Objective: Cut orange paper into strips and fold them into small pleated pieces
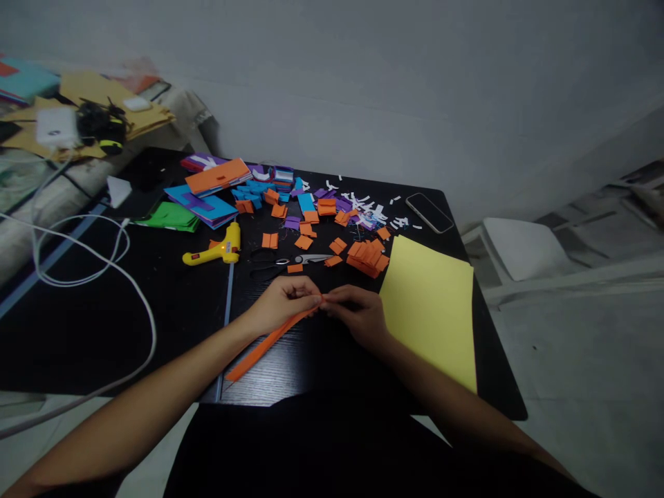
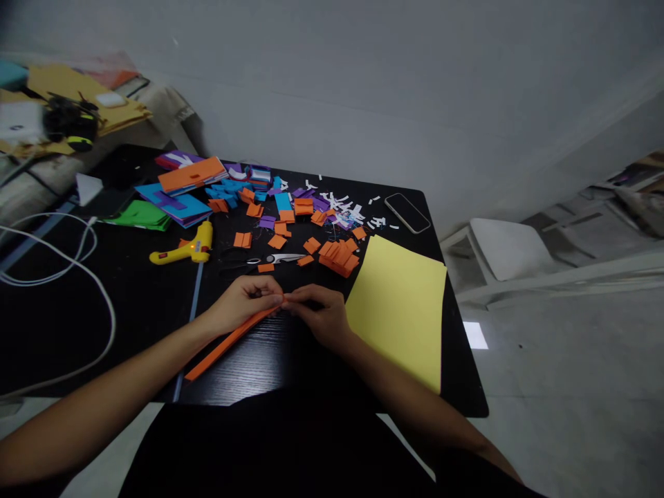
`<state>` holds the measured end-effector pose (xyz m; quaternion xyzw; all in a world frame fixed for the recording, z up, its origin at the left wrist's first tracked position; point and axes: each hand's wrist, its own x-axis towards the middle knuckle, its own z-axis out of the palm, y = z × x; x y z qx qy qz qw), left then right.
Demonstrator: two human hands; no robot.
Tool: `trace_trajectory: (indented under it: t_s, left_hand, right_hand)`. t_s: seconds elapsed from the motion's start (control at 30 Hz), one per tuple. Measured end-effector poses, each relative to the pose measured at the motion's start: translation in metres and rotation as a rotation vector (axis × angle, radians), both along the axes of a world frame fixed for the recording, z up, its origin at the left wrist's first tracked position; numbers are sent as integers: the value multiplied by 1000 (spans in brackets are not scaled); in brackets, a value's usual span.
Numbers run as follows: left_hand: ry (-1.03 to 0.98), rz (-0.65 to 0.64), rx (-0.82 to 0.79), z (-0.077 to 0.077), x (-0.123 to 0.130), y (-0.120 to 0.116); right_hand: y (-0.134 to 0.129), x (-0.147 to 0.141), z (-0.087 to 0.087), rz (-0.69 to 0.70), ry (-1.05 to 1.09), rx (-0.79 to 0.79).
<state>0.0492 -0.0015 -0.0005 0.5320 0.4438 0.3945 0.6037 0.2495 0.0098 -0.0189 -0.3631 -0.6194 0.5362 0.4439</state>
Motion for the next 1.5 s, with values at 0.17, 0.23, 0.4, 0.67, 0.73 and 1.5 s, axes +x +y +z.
trace_trajectory:
  t_s: [0.17,0.23,0.4,0.67,0.73,1.5]
  left_hand:
    - [38,43,23,-3,0,1]
    - [55,56,33,-4,0,2]
    - [64,68,37,-3,-1,3]
    - [110,26,48,-2,2,0]
    - [109,14,53,-1,2,0]
    - [72,16,-33,3,2,-2]
  right_hand:
    - [1,0,2,-9,-45,-51]
    - [2,0,3,0,-53,-108]
    - [3,-1,4,77,4,-228]
    - [3,-1,5,117,-3,-219]
    - [3,-1,5,116,-7,-218]
    - [5,-1,4,69,-37,-196]
